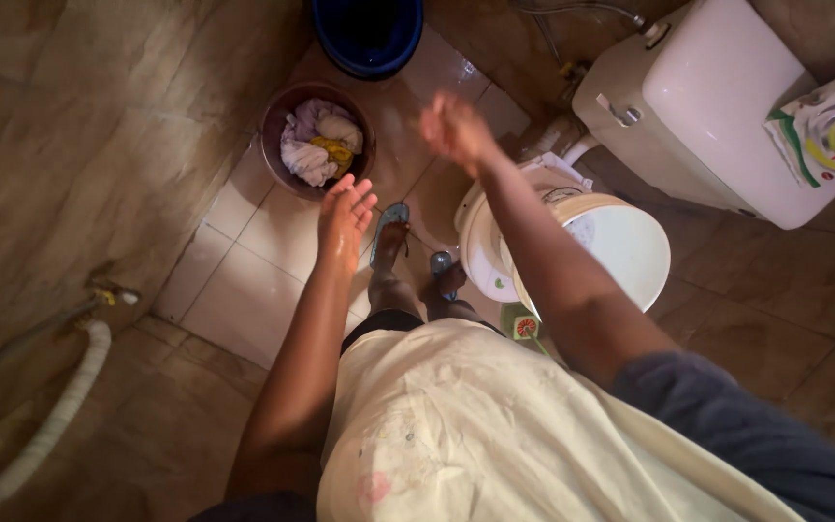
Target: Hand-washing clothes in a bucket using detergent in a bathroom.
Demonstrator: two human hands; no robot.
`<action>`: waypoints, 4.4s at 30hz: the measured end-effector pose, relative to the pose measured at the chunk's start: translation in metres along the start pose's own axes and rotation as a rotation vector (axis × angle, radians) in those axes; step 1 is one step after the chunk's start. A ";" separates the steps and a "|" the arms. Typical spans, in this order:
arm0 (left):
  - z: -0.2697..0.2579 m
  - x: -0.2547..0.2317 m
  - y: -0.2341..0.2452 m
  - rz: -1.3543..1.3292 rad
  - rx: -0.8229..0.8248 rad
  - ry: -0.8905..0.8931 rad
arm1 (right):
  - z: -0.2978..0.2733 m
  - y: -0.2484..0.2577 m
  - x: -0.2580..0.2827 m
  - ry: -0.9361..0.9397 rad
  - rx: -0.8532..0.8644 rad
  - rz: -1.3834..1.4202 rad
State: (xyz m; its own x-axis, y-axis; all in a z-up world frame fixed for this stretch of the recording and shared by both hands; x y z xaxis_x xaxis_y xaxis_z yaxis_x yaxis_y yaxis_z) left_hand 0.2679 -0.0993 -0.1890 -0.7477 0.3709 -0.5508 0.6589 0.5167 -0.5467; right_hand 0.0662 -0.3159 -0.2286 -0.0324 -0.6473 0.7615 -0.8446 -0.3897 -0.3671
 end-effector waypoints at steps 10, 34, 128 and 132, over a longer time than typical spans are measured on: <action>0.027 0.041 -0.065 0.200 0.054 0.249 | -0.162 -0.004 -0.065 -0.302 -0.026 0.035; -0.033 0.279 -0.275 0.897 0.532 0.592 | -0.367 0.403 -0.298 -0.131 -0.660 -0.332; -0.163 0.236 -0.525 0.361 1.097 0.150 | -0.569 0.174 0.100 0.569 -0.561 -1.153; -0.191 0.241 -0.544 0.429 1.110 0.308 | -0.539 0.179 0.069 0.633 -0.477 -0.482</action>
State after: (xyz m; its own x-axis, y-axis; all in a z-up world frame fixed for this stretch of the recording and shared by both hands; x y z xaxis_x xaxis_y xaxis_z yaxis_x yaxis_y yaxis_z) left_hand -0.2859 -0.1440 0.0960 -0.3423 0.5937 -0.7282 0.4559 -0.5728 -0.6813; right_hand -0.3757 -0.0769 0.0461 0.2120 0.0481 0.9761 -0.9686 -0.1223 0.2164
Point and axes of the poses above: each hand's wrist, its own z-axis towards the middle knuckle, its own y-axis out of the back of the hand, x = y × z, the point moved 7 cm from there along z, towards the middle knuckle, and after that the axes turned 8 degrees about x, right-handed, at the moved point
